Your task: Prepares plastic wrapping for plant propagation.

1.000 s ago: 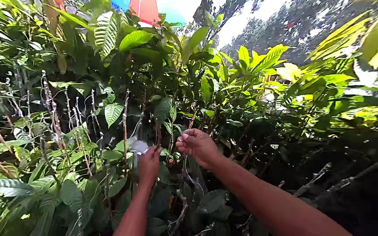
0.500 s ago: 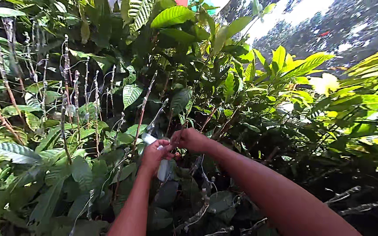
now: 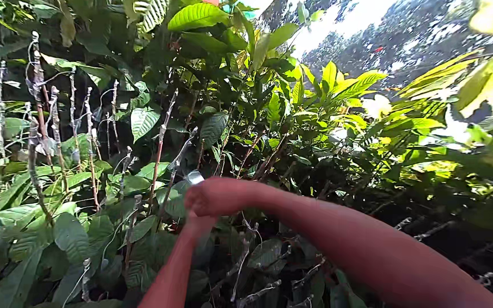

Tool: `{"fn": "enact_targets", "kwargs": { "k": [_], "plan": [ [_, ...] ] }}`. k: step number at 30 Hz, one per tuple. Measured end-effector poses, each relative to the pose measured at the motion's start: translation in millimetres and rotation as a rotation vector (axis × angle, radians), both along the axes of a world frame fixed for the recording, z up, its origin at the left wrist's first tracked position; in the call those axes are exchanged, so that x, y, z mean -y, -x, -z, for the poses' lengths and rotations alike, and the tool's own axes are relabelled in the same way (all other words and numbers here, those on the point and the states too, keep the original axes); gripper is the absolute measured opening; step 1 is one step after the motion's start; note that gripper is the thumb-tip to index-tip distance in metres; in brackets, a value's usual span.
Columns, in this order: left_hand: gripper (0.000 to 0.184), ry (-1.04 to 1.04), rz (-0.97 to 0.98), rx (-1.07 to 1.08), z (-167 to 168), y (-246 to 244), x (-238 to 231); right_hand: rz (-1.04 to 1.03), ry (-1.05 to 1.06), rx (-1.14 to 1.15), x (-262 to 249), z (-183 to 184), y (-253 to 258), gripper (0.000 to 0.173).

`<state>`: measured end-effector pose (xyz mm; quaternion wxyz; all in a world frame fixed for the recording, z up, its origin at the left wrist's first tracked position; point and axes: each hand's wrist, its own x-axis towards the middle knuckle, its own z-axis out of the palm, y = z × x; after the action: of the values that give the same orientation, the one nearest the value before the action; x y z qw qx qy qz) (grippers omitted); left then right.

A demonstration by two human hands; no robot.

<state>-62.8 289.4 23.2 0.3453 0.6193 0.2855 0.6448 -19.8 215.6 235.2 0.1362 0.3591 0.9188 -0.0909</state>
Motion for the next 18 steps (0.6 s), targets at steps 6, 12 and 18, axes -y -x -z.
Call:
{"fn": "enact_targets", "kwargs": {
  "k": [6, 12, 18],
  "plan": [
    [0.016, 0.171, -0.143, 0.092, -21.1, 55.7, 21.1, 0.206, -0.489, 0.405, -78.3, -1.6, -64.2, 0.032],
    [0.014, 0.269, -0.239, 0.215, -34.9, 50.5, 14.3, -0.112, -0.327, 0.166, 37.2, 35.8, -21.4, 0.022],
    [0.017, 0.145, -0.108, -0.32, -35.3, 47.7, 33.1, 0.03, -0.479, 0.187, -53.6, -33.4, -50.1, 0.025]
  ]
}}
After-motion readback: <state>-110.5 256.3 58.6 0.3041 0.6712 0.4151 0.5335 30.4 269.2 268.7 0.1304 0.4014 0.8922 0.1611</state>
